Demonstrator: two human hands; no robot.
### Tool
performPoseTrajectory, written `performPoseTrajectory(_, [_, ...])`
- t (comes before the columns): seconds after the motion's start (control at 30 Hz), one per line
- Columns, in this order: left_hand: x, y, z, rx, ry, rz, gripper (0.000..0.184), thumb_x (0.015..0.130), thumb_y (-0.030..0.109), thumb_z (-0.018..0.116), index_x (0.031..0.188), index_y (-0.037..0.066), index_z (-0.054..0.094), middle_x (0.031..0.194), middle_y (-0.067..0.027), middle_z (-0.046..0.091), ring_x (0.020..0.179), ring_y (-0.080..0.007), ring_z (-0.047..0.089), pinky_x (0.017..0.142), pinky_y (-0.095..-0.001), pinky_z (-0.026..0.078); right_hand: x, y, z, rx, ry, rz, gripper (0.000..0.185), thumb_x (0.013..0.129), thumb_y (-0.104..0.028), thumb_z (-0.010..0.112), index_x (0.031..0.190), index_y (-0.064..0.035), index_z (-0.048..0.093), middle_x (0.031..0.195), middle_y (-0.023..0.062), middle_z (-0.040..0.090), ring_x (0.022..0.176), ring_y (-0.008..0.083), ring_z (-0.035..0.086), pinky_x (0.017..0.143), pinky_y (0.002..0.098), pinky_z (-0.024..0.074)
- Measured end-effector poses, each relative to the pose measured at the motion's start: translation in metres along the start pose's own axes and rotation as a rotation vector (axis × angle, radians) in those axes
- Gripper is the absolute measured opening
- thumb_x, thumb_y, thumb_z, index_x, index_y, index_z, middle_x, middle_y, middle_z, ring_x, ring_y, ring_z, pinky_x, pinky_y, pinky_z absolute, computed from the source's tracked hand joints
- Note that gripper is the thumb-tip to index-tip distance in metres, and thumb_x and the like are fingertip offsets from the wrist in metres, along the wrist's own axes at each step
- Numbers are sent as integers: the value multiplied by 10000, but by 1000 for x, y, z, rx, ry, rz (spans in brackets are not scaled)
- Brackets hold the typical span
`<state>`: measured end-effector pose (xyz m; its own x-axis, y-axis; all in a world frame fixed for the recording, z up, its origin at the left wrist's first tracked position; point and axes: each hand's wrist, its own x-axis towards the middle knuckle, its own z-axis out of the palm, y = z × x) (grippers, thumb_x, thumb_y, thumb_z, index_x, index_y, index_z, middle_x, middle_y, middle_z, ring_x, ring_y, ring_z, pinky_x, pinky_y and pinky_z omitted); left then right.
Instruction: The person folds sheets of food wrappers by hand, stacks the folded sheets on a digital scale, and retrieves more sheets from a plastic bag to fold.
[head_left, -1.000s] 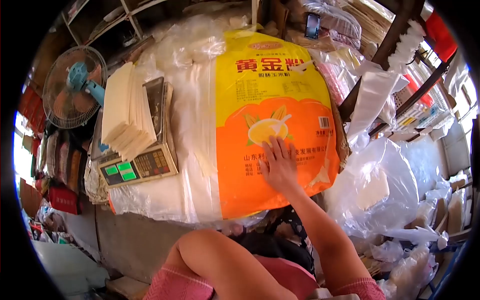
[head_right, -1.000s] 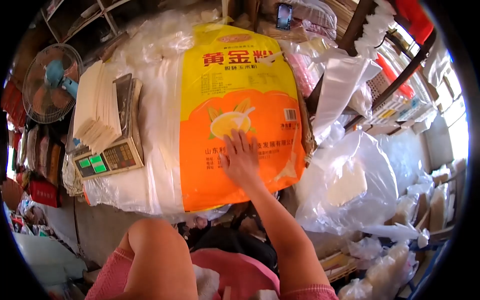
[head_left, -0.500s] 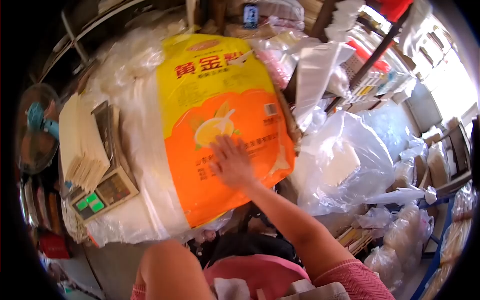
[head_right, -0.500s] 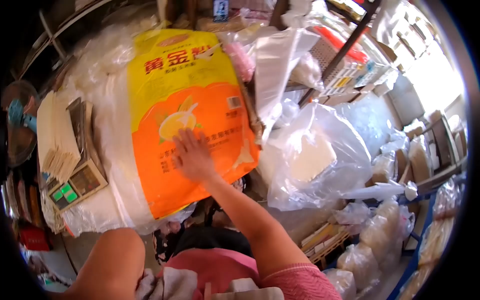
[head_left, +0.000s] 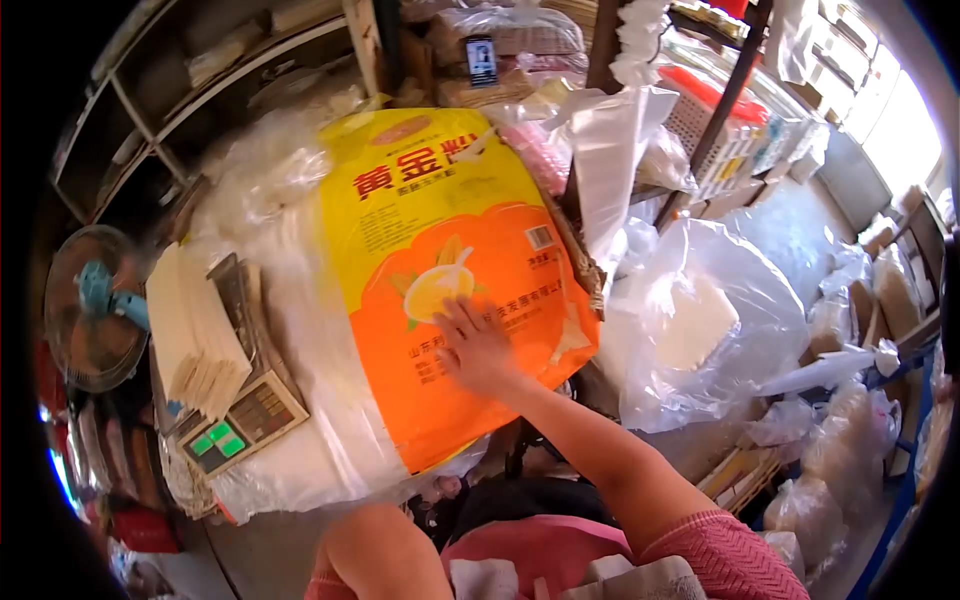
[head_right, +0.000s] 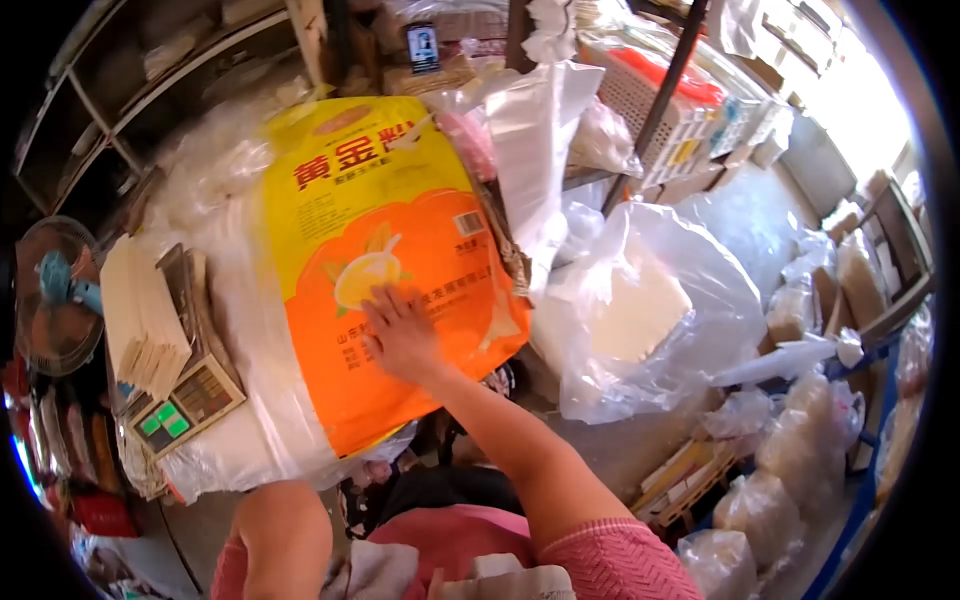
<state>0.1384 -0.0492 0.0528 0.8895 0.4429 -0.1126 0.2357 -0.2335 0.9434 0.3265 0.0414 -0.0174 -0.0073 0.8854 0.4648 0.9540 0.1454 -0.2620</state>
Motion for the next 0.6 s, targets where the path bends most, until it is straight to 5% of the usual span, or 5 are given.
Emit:
performPoseTrajectory(0.43, [20, 77, 28, 136, -156, 586, 413, 899, 351, 510, 1145, 33, 602, 1198, -147, 583, 1218, -282, 483, 1081, -471, 294, 1, -1, -11, -20, -86, -13, 500, 975, -371, 386, 1375, -74, 429, 1466, 143, 352, 1381, 313, 269, 1132, 535, 139])
performPoseTrajectory(0.5, [16, 88, 36, 246, -128, 797, 407, 899, 346, 511, 1139, 31, 607, 1196, -146, 584, 1220, -281, 481, 1080, -473, 295, 0, -2, -8, 28, -48, -23, 505, 973, -378, 383, 1348, -49, 460, 1447, 162, 377, 1371, 337, 282, 1131, 543, 124])
performPoseTrajectory(0.6, [16, 106, 42, 528, 310, 1478, 398, 900, 338, 513, 1129, 29, 614, 1192, -144, 586, 1221, -280, 479, 1079, -478, 296, 2, -3, -20, 3, -85, -13, 452, 954, -289, 468, 1360, -89, 455, 1456, 136, 374, 1348, 290, 348, 1120, 477, 245])
